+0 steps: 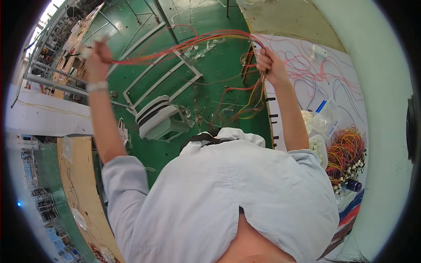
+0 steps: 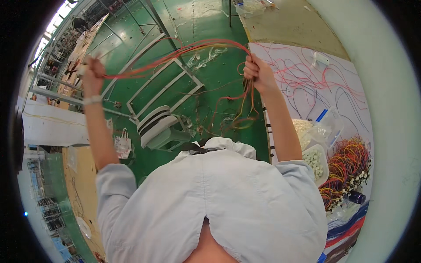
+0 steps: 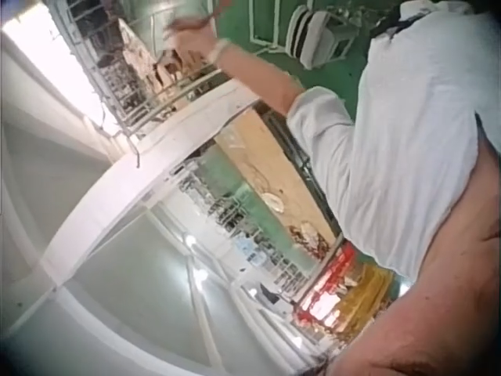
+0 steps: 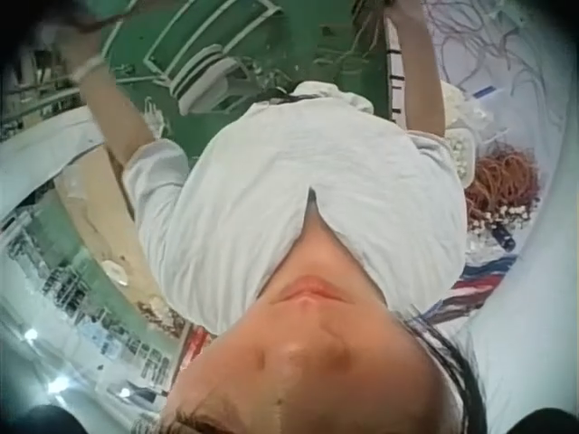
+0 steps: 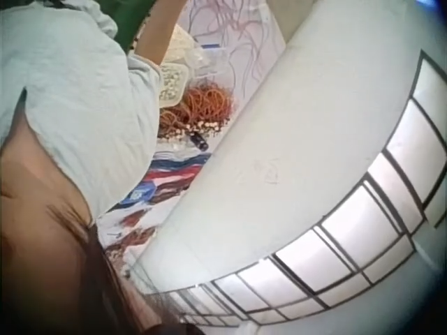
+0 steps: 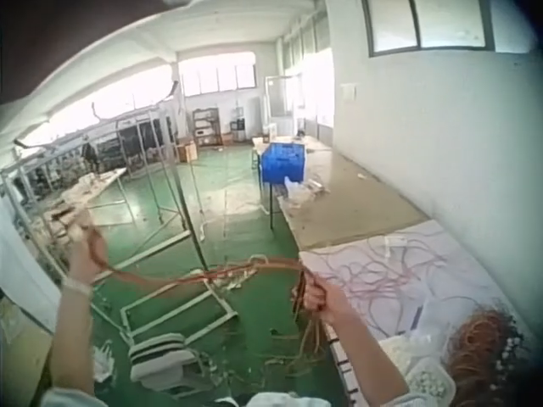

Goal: Assembling electrical wire harnesses by inserting wires into connectors and wrapping junctions with electrical tape.

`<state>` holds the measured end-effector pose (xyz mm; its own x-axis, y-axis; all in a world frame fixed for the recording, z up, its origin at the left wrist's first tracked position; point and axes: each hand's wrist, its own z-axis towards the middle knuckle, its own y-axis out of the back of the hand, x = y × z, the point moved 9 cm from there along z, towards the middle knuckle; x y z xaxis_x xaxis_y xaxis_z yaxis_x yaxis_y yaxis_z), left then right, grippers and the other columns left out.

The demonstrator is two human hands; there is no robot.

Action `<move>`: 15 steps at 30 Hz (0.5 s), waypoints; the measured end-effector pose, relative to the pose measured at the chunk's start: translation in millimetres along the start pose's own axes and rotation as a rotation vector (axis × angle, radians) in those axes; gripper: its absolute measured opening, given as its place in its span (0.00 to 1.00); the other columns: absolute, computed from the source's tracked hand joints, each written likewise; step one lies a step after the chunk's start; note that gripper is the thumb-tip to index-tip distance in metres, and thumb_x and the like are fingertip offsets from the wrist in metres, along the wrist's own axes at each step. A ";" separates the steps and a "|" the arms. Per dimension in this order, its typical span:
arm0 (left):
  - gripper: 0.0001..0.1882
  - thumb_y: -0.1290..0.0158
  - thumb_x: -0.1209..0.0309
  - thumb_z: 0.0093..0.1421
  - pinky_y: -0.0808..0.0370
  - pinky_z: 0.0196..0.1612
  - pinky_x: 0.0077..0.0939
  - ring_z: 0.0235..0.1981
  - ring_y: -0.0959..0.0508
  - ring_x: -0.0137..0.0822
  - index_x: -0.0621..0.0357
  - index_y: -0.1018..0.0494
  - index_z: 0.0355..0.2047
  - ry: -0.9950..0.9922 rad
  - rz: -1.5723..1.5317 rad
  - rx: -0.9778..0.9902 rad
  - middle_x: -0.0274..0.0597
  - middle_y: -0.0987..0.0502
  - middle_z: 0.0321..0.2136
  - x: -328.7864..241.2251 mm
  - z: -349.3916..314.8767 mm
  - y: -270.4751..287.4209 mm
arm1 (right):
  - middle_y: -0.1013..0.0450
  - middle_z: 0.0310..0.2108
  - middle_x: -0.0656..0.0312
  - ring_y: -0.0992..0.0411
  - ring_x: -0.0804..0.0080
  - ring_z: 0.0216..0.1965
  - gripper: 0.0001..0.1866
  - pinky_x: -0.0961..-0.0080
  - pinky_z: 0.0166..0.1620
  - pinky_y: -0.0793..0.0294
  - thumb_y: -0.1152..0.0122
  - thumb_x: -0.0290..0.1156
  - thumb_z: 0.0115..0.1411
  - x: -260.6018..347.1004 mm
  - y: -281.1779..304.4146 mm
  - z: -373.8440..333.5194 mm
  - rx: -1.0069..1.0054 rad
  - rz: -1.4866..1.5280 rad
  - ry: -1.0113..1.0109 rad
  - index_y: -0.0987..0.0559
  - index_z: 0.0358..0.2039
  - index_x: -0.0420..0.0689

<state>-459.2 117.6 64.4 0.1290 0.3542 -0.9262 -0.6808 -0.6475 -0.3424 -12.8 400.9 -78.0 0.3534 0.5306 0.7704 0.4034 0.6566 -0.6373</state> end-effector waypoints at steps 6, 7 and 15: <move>0.25 0.61 0.58 0.67 0.30 0.47 0.31 0.39 0.25 0.36 0.72 0.31 0.48 0.928 -0.283 0.495 0.43 0.23 0.36 201.6 -156.1 -221.7 | 0.32 0.17 0.64 0.36 0.75 0.16 0.13 0.75 0.23 0.35 0.51 0.37 0.62 -43.8 -76.3 3.5 -0.407 -0.912 0.482 0.24 0.31 0.41; 0.24 0.61 0.59 0.67 0.32 0.52 0.34 0.44 0.26 0.40 0.71 0.32 0.50 0.873 -0.422 0.464 0.47 0.25 0.42 214.0 -151.0 -229.8 | 0.30 0.18 0.61 0.32 0.72 0.19 0.13 0.73 0.25 0.33 0.51 0.37 0.62 -61.0 -99.2 2.1 -0.411 -1.108 0.467 0.24 0.32 0.40; 0.14 0.65 0.68 0.68 0.27 0.35 0.35 0.22 0.28 0.34 0.57 0.36 0.25 0.433 -0.725 0.271 0.33 0.36 0.15 198.6 -81.6 -258.7 | 0.35 0.53 0.50 0.35 0.61 0.54 0.28 0.70 0.56 0.38 0.36 0.44 0.54 -24.3 -91.2 1.0 -0.250 -1.127 0.472 0.29 0.48 0.37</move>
<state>-198.6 300.4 -43.8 0.8192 0.2933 -0.4928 -0.4657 -0.1613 -0.8701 -59.0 328.7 -38.5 -0.0464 -0.5394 0.8408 0.8093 0.4731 0.3482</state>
